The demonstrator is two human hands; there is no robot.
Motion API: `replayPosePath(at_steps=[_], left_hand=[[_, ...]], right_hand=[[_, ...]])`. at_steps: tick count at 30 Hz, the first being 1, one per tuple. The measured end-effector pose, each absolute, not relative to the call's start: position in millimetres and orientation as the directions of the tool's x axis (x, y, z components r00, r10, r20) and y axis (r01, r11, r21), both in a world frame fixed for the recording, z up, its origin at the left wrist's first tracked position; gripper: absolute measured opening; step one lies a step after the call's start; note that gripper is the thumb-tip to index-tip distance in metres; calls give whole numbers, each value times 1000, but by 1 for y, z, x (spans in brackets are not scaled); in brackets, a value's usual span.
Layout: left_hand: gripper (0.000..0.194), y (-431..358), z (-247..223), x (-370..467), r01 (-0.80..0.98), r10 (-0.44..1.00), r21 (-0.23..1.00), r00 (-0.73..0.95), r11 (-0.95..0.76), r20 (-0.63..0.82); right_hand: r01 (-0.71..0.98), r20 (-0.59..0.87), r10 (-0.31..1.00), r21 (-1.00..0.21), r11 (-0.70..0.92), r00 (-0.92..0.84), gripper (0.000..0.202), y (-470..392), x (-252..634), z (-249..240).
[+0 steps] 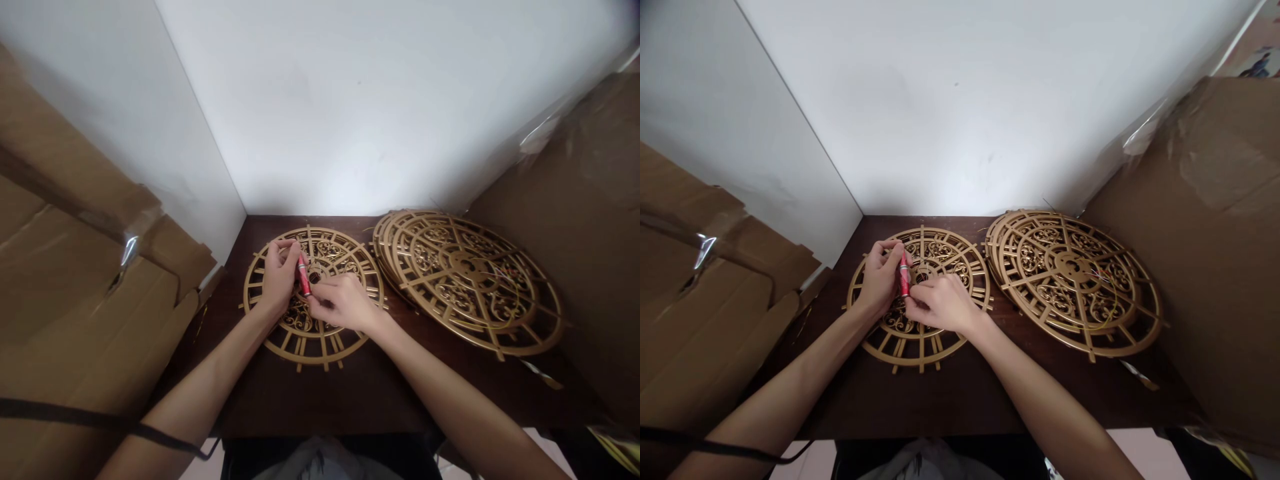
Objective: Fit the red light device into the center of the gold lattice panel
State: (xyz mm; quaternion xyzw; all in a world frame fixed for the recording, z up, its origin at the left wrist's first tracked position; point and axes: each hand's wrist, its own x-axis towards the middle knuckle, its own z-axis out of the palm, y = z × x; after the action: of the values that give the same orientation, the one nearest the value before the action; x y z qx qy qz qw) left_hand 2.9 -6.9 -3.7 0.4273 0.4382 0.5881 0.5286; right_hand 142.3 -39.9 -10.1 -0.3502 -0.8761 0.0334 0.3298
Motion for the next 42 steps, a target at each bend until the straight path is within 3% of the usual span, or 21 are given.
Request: replayPosePath(at_steps=[9, 42], left_hand=[[28, -5, -1, 3, -330, 996, 944, -91, -15, -16], [29, -4, -3, 2, -327, 996, 945, -93, -27, -4]], right_hand=[[574, 582, 578, -220, 789, -572, 34, -40, 142, -6], [575, 601, 603, -272, 771, -525, 36, -40, 143, -10]])
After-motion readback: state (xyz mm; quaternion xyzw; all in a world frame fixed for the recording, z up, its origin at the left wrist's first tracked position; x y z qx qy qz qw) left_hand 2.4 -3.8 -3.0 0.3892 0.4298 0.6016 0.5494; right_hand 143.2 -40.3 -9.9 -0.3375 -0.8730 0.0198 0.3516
